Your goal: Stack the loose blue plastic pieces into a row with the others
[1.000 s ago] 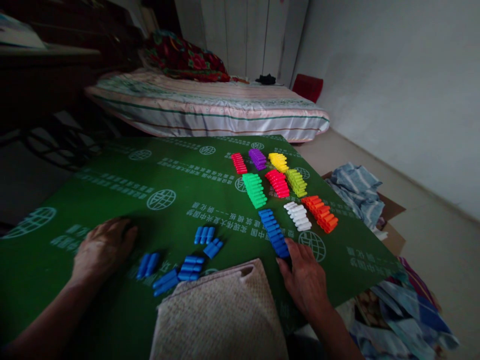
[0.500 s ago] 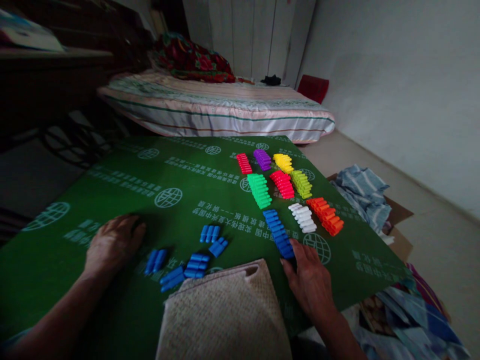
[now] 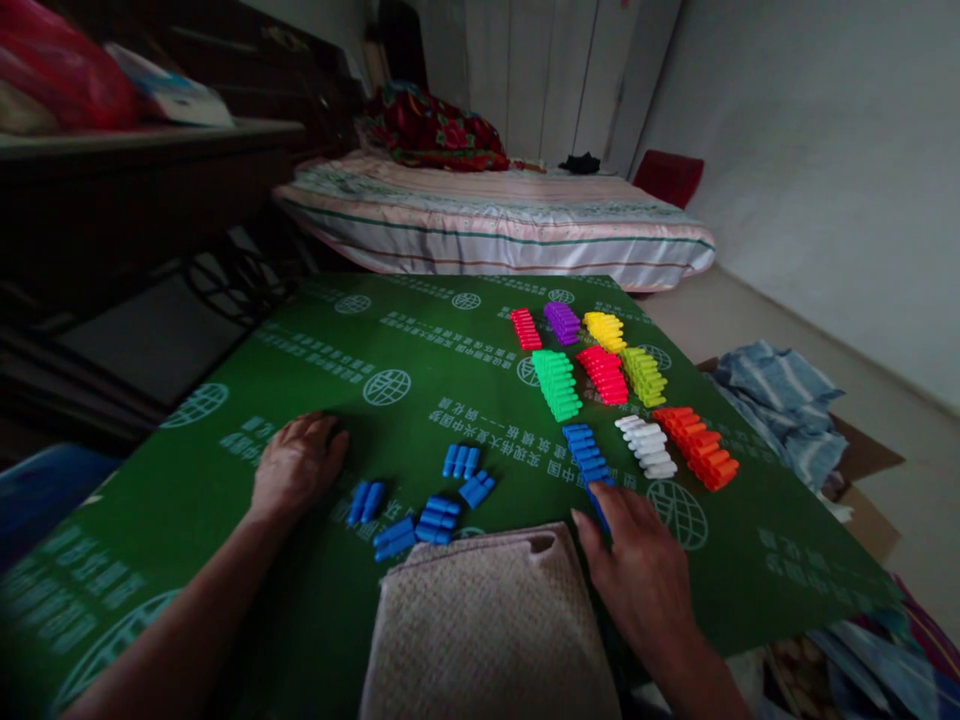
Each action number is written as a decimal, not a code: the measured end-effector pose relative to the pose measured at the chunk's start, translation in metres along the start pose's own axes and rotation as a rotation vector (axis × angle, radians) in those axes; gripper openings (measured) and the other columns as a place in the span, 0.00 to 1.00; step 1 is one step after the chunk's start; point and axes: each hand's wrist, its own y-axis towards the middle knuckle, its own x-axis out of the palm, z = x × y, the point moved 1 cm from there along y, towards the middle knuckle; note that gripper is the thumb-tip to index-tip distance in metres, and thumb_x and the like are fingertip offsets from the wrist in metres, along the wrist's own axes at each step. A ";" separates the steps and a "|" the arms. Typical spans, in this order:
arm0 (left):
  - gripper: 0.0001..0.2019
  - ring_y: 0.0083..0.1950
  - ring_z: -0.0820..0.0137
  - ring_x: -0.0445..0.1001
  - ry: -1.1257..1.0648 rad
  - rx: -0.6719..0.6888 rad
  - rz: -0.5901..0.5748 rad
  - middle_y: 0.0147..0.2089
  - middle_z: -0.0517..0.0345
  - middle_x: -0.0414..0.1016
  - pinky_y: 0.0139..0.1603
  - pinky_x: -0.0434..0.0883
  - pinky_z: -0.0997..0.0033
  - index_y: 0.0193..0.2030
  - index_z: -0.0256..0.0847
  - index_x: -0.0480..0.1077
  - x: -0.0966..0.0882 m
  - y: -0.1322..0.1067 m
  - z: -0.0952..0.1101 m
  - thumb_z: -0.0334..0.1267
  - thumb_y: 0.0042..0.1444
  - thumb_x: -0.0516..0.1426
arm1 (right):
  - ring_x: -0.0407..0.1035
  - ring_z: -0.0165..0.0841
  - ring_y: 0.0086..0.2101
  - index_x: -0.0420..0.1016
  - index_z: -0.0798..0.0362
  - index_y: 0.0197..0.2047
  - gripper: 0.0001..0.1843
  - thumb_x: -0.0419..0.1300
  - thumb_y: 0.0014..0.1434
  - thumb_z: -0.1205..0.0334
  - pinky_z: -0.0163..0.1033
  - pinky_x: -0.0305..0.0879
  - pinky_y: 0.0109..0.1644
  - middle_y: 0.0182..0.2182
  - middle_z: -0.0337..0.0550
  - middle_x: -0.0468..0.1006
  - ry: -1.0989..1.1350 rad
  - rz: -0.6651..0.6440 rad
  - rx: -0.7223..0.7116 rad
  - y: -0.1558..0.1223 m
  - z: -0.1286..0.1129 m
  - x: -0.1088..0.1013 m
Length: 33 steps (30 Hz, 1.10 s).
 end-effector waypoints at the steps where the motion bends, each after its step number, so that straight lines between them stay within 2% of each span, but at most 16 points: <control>1: 0.27 0.62 0.50 0.63 0.002 0.002 0.002 0.59 0.38 0.67 0.63 0.62 0.52 0.55 0.29 0.68 0.000 0.000 0.000 0.46 0.59 0.41 | 0.74 0.40 0.41 0.74 0.52 0.47 0.17 0.51 0.63 0.52 0.44 0.71 0.45 0.42 0.50 0.80 0.027 -0.025 -0.016 0.006 -0.010 0.001; 3: 0.27 0.62 0.51 0.63 0.006 0.004 0.010 0.59 0.38 0.68 0.63 0.62 0.53 0.55 0.30 0.67 0.000 -0.001 0.000 0.46 0.60 0.41 | 0.74 0.39 0.41 0.75 0.51 0.47 0.15 0.52 0.62 0.56 0.43 0.70 0.44 0.42 0.49 0.80 0.067 -0.103 -0.053 0.021 -0.033 0.003; 6: 0.26 0.62 0.50 0.63 0.010 0.008 0.021 0.58 0.38 0.68 0.62 0.63 0.53 0.54 0.30 0.68 0.001 -0.001 0.000 0.46 0.60 0.42 | 0.74 0.39 0.42 0.75 0.51 0.46 0.12 0.55 0.61 0.60 0.43 0.69 0.44 0.42 0.49 0.80 0.068 -0.289 -0.110 0.049 -0.073 0.008; 9: 0.26 0.62 0.51 0.64 0.013 0.013 0.025 0.58 0.39 0.68 0.63 0.63 0.53 0.54 0.31 0.68 0.001 -0.001 -0.002 0.46 0.60 0.42 | 0.74 0.40 0.40 0.74 0.52 0.44 0.11 0.55 0.62 0.57 0.43 0.68 0.41 0.40 0.50 0.80 0.016 -0.471 -0.148 0.077 -0.110 0.017; 13: 0.26 0.62 0.51 0.64 0.003 0.016 0.025 0.58 0.39 0.68 0.62 0.63 0.53 0.54 0.31 0.68 0.000 -0.001 -0.002 0.46 0.60 0.41 | 0.74 0.42 0.39 0.74 0.56 0.43 0.17 0.55 0.62 0.52 0.45 0.67 0.41 0.36 0.53 0.80 -0.052 -0.554 -0.170 0.101 -0.142 0.039; 16: 0.28 0.62 0.49 0.63 -0.009 0.007 0.012 0.59 0.38 0.67 0.63 0.63 0.51 0.54 0.30 0.68 -0.001 0.000 -0.002 0.47 0.60 0.40 | 0.73 0.43 0.42 0.75 0.59 0.42 0.15 0.56 0.61 0.55 0.45 0.66 0.43 0.37 0.55 0.79 -0.059 -0.564 -0.192 0.106 -0.151 0.053; 18: 0.28 0.63 0.49 0.62 -0.006 -0.007 -0.015 0.60 0.38 0.66 0.63 0.62 0.51 0.55 0.30 0.68 -0.002 0.001 -0.002 0.47 0.60 0.39 | 0.73 0.42 0.42 0.75 0.58 0.42 0.13 0.55 0.60 0.60 0.44 0.67 0.43 0.39 0.54 0.79 -0.029 -0.561 -0.206 0.107 -0.150 0.054; 21: 0.29 0.64 0.51 0.60 -0.009 -0.015 -0.042 0.61 0.39 0.66 0.64 0.61 0.51 0.56 0.30 0.67 -0.002 0.004 -0.003 0.48 0.59 0.39 | 0.72 0.41 0.43 0.74 0.56 0.44 0.12 0.55 0.58 0.65 0.43 0.67 0.44 0.42 0.51 0.77 0.029 -0.540 -0.190 0.107 -0.139 0.045; 25: 0.31 0.64 0.50 0.61 -0.018 -0.015 -0.042 0.60 0.38 0.66 0.64 0.61 0.51 0.56 0.29 0.67 -0.002 0.005 -0.004 0.49 0.59 0.38 | 0.69 0.40 0.47 0.69 0.54 0.54 0.21 0.55 0.56 0.65 0.43 0.67 0.47 0.47 0.50 0.75 0.081 -0.448 -0.113 0.100 -0.107 0.023; 28: 0.32 0.64 0.49 0.60 -0.014 -0.009 -0.048 0.60 0.37 0.66 0.63 0.61 0.50 0.56 0.29 0.67 -0.002 0.006 -0.004 0.50 0.58 0.37 | 0.66 0.41 0.50 0.65 0.55 0.59 0.26 0.54 0.56 0.68 0.44 0.65 0.52 0.50 0.52 0.74 0.066 -0.415 -0.109 0.087 -0.081 0.012; 33: 0.33 0.62 0.50 0.62 0.006 0.002 -0.041 0.59 0.36 0.67 0.63 0.61 0.52 0.54 0.28 0.68 -0.003 0.008 -0.003 0.50 0.57 0.35 | 0.65 0.39 0.52 0.69 0.56 0.57 0.28 0.52 0.52 0.76 0.42 0.63 0.55 0.51 0.50 0.74 0.090 -0.564 -0.189 0.065 -0.051 0.014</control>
